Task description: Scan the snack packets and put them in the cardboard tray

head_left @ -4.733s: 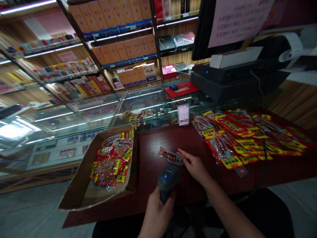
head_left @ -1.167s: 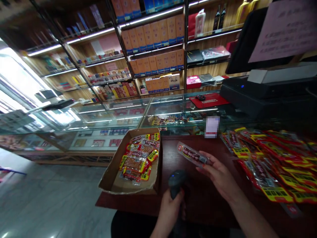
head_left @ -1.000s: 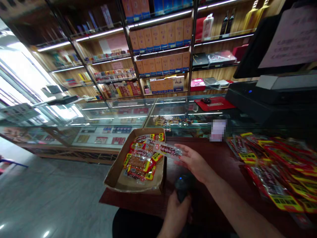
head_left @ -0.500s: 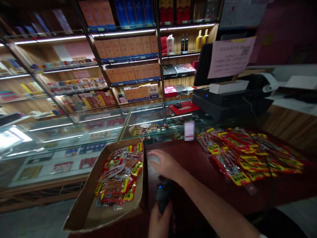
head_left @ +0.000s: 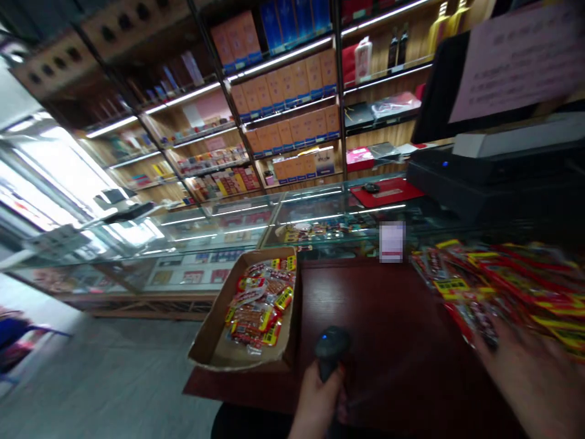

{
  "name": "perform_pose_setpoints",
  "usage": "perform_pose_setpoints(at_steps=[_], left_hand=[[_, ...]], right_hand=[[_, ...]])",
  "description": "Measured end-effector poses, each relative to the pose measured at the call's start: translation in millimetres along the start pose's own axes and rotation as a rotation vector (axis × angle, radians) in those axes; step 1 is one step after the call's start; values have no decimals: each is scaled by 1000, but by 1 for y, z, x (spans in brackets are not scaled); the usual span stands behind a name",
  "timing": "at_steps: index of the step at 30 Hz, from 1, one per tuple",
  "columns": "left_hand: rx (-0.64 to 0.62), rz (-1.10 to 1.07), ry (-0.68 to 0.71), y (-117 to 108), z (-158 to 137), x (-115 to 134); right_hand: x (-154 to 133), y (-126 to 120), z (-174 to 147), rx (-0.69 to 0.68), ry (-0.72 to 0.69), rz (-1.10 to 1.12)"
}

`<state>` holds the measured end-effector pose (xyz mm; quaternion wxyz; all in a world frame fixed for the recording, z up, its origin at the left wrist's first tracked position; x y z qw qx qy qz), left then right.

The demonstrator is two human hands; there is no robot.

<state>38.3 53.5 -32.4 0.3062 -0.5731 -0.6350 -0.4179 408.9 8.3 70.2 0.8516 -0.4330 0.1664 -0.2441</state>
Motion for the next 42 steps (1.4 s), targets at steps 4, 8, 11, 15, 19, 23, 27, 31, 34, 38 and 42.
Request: perform_pose_setpoints(at_steps=[4, 8, 11, 15, 19, 23, 27, 31, 34, 38, 42], left_hand=[[24, 16, 48, -5, 1, 7], [-11, 37, 51, 0, 3, 12], [-39, 74, 65, 7, -8, 19], [-97, 176, 94, 20, -33, 30], [-130, 208, 60, 29, -52, 37], [-145, 251, 74, 40, -57, 50], [-190, 287, 56, 53, -56, 53], [-219, 316, 63, 59, -56, 51], [-227, 334, 75, 60, -57, 54], [-228, 330, 76, 60, -59, 56], [-181, 257, 42, 52, -48, 40]], right_hand=[[-19, 2, 5, -102, -87, 1], [-32, 8, 4, -178, 51, 483], [-63, 35, -19, -404, 187, 969], [-107, 70, -55, -640, 309, 1291], [-118, 79, -61, -587, 195, 1296], [-118, 78, -60, -573, 101, 1313], [-118, 74, -60, -563, 91, 1300], [-120, 69, -59, -534, 68, 1280], [-121, 62, -56, -489, 38, 1294], [-120, 66, -58, -523, 54, 1282], [-111, 75, -58, -555, 139, 1297]])
Point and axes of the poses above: each hand's wrist, its own z-axis towards the middle knuckle, its own y-axis out of the palm, x = y × z, the point moved 9 cm from there along z, towards the middle knuckle, and after that the axes turned 12 degrees about -z, right-handed, at the moved point
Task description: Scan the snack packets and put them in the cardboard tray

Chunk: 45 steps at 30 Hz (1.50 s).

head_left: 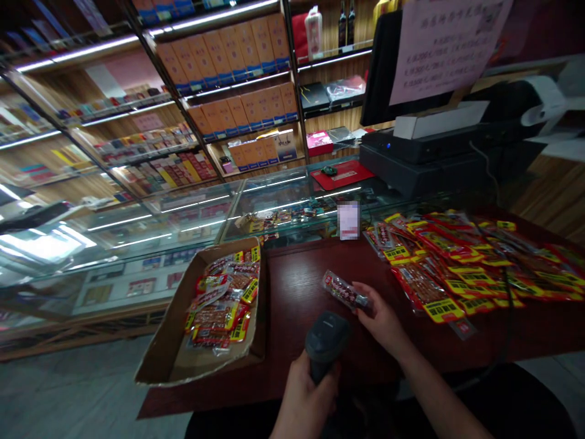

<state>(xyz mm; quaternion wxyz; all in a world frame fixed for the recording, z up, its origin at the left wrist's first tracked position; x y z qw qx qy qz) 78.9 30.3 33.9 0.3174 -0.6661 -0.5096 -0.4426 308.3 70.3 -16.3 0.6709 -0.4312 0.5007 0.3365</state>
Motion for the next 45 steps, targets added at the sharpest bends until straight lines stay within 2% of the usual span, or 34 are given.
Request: perform_pose_setpoints(at_steps=[3, 6, 9, 12, 15, 17, 19, 21, 23, 25, 28, 30, 31, 33, 35, 37, 39, 43, 45], left_hand=[[46, -92, -42, -11, 14, -23], [114, -208, -57, -25, 24, -37], [117, -271, -51, -29, 26, -38], [78, -258, -48, -26, 26, -34], [85, -261, -58, -27, 26, -36], [109, -283, -61, -30, 26, -39], [130, -302, -47, -34, 27, -40], [150, -306, -39, -37, 28, -42], [152, -299, -42, -38, 30, -44], [142, -287, -60, -36, 32, -46], [120, -275, -79, -32, 33, -46], [115, -266, -69, -30, 34, -43], [118, -261, -62, -30, 34, -41], [132, -246, -52, -31, 34, -39], [139, -226, -44, -31, 34, -37], [134, -200, -35, -31, 34, -36], [127, -176, -23, -31, 33, -35], [116, -167, -7, -31, 32, -35], [124, -164, -7, -31, 31, -36]], right_hand=[[-7, -4, 5, 17, 64, 19], [-50, 14, 14, -55, 14, 19], [-110, 73, 27, -253, -98, 53], [-160, 161, 47, -448, -177, 59], [-195, 244, 65, -549, -230, -67], [-214, 275, 75, -542, -258, -133], [-225, 281, 80, -510, -285, -168], [-225, 262, 81, -470, -348, -194], [-211, 218, 78, -385, -434, -265], [-183, 149, 75, -223, -461, -446], [-120, 21, 66, 98, -257, -917], [-91, -51, 48, 285, -168, -1182], [-81, -77, 36, 352, -141, -1276], [-69, -107, 12, 433, -120, -1394], [-64, -112, -9, 466, -110, -1448], [-63, -101, -22, 471, -100, -1459], [-62, -79, -26, 419, -126, -1428], [-53, -23, -28, 194, -292, -1277], [-48, -10, -30, 157, -322, -1213]])
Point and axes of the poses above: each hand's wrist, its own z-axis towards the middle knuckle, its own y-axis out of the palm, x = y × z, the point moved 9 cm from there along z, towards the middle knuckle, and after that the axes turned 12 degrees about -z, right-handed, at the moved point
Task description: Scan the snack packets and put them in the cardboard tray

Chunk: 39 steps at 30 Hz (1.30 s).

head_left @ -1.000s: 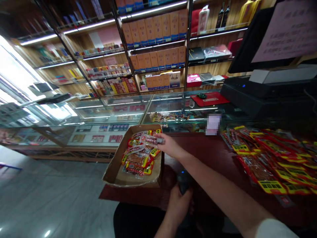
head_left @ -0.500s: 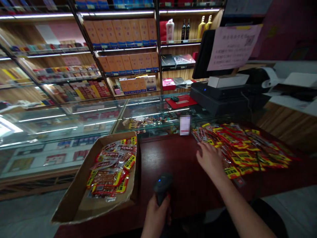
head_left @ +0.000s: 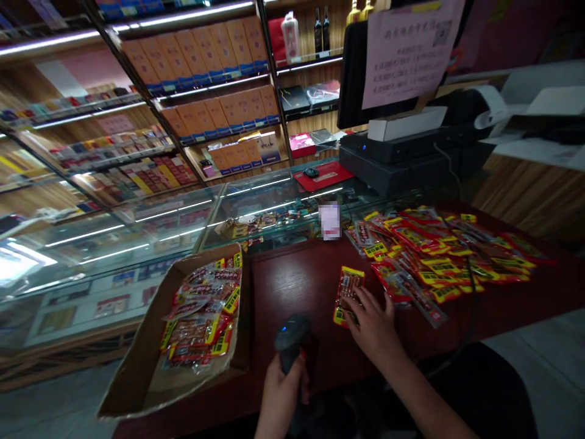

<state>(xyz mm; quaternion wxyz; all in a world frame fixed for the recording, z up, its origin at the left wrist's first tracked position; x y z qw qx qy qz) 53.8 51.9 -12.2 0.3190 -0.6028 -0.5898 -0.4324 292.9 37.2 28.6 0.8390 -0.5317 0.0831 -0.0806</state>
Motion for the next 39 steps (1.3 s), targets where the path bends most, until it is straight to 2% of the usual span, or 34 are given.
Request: perform_pose_setpoints(at_steps=[6, 15, 21, 27, 32, 39], left_hand=[[-32, 30, 15, 3, -2, 0], [-63, 32, 4, 10, -8, 9], [-91, 155, 1, 15, -24, 16], [-138, 272, 102, 18, -38, 39], [-137, 356, 111, 14, -37, 46], [-112, 476, 160, 10, -35, 50]], right_hand=[[6, 5, -6, 78, 125, -39], [0, 4, -1, -74, 64, 57], [12, 1, -1, -38, 206, 21], [14, 11, -1, -17, 142, 313], [14, 4, 0, -1, 69, 595], [18, 0, 1, 24, 91, 655]])
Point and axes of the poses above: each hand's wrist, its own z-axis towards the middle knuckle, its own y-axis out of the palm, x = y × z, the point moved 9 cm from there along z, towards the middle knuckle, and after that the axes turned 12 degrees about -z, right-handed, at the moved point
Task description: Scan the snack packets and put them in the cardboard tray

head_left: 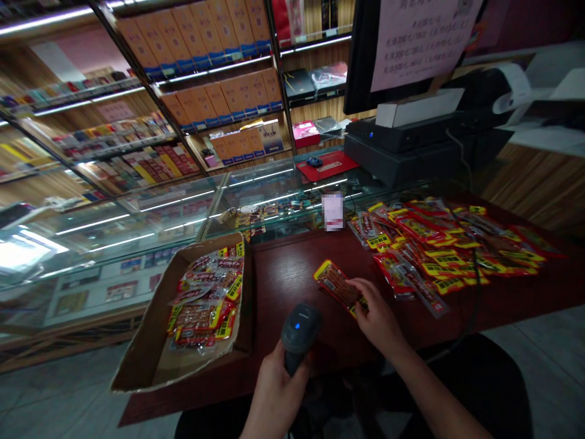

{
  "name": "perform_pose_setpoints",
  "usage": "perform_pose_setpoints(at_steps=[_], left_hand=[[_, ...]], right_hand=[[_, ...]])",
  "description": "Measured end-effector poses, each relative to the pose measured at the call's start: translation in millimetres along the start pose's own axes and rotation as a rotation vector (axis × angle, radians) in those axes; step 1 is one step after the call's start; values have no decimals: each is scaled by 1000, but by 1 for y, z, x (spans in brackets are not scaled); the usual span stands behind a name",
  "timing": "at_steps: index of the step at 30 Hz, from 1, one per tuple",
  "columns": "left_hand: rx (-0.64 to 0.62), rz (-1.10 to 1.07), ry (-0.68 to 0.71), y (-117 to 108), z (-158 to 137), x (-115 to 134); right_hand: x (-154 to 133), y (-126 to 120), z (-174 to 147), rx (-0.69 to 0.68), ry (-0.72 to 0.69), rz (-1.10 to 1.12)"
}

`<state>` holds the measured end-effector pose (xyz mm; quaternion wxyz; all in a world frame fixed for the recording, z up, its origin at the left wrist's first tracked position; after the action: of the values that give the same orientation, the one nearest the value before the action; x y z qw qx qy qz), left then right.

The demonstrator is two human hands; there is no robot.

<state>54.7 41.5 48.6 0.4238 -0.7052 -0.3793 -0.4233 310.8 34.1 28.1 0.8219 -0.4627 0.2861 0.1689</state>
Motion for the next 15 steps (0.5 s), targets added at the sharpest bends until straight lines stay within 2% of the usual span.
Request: perform_pose_setpoints(at_steps=[10, 15], left_hand=[[-49, -13, 24, 6, 2, 12], [-41, -124, -9, 10, 4, 3]], right_hand=[[3, 4, 1, 5, 12, -45], [12, 3, -3, -10, 61, 28]])
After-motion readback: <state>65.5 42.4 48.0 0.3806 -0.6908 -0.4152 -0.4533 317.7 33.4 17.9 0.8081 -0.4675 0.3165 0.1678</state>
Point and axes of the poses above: each hand's wrist, its own z-axis towards the middle knuckle, its own y-axis out of the palm, x = y × z, the point moved 9 cm from there along z, towards the middle knuckle, and after that the axes turned 12 degrees about -z, right-handed, at the moved point
